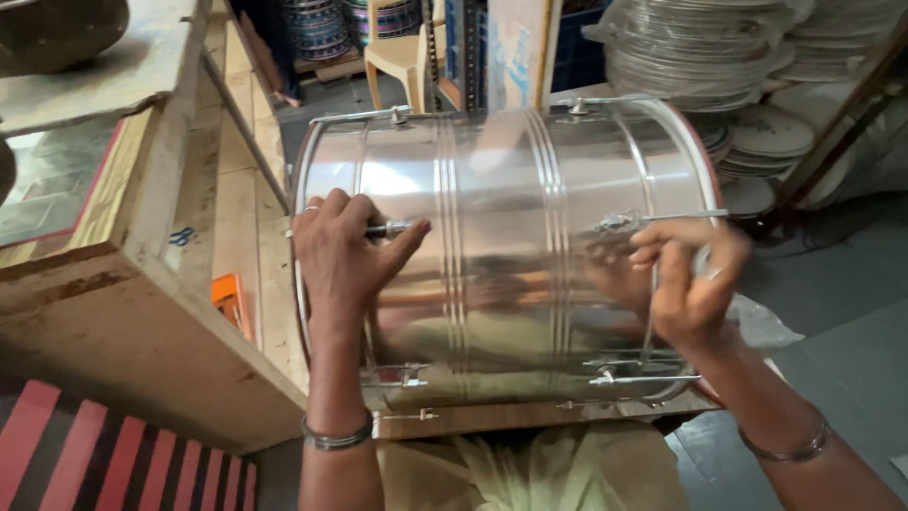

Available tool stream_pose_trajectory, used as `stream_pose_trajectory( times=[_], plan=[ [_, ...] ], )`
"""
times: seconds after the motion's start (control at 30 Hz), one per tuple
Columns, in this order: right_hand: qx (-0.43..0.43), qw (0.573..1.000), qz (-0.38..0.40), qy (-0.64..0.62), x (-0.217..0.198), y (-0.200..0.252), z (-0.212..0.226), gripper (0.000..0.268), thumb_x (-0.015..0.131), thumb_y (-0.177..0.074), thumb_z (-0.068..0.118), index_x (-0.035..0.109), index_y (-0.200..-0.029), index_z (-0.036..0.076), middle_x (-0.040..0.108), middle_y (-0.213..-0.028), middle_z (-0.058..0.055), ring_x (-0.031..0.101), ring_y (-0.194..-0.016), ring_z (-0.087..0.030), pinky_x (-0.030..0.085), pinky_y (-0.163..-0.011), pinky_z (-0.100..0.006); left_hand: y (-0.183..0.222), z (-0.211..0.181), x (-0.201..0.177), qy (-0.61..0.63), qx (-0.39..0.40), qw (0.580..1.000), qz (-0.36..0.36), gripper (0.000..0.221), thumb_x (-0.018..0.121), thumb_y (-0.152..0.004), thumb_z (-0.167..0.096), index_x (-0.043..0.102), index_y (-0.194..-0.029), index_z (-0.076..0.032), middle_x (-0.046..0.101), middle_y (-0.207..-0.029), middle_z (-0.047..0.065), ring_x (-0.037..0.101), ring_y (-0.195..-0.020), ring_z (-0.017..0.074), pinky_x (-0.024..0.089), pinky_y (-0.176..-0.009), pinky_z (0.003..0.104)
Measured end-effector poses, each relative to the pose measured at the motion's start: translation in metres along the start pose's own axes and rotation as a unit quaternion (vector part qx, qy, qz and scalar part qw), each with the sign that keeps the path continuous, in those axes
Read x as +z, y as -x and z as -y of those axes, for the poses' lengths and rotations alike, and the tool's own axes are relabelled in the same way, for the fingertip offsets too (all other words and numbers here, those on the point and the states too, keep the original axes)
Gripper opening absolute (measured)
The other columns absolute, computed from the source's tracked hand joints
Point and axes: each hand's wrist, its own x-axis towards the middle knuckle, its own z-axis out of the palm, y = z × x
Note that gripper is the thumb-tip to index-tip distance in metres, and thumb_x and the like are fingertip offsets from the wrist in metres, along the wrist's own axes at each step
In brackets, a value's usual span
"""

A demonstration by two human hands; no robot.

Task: The person uses a wrench to tighten or loosen the metal hardware on a large drum. The person works around the circumference of the drum, manipulating the tension rods and brackets with the tool and their hands.

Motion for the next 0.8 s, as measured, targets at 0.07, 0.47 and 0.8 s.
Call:
stream_pose_trajectory(
  times=[0.07,0.47,0.8],
  plan=[
    [0.092,0.990,-0.048,-0.097,-0.010,-0.014,0.001,0.013,0.040,-0.124,0.010,0.035,-0.136,0.006,0.063,-0.095,-0.013,0.056,-0.064,-0.008,0.050,-0.060,-0.021,0.002,0.000,-0.001,-0.007,-0.023,0.999,0.037,0.059,0.086,-0.077,-0.063,0.059,-0.069,-0.010,0.053,-0.072,0.004,0.051,-0.069,0.0255,0.039,-0.071,0.042],
    [0.294,0.942,0.044,-0.157,0.000,-0.096,-0.022,0.028,0.044,-0.112,0.011,0.041,-0.139,0.007,0.059,-0.074,-0.007,0.041,-0.044,-0.005,0.035,-0.039,-0.022,0.005,-0.010,-0.014,-0.004,-0.019,0.999,0.025,0.056,0.088,-0.077,-0.055,0.056,-0.070,-0.009,0.054,-0.076,0.006,0.053,-0.076,0.0286,0.040,-0.075,0.044],
    [0.149,0.988,-0.009,-0.051,0.011,-0.042,-0.022,0.025,0.042,-0.118,0.006,0.039,-0.144,0.005,0.054,-0.081,-0.006,0.049,-0.068,-0.008,0.043,-0.066,-0.025,0.003,-0.004,-0.007,-0.020,-0.038,0.999,0.033,0.059,0.086,-0.076,-0.061,0.058,-0.068,-0.010,0.053,-0.071,0.005,0.051,-0.070,0.0257,0.039,-0.071,0.042]
  ],
)
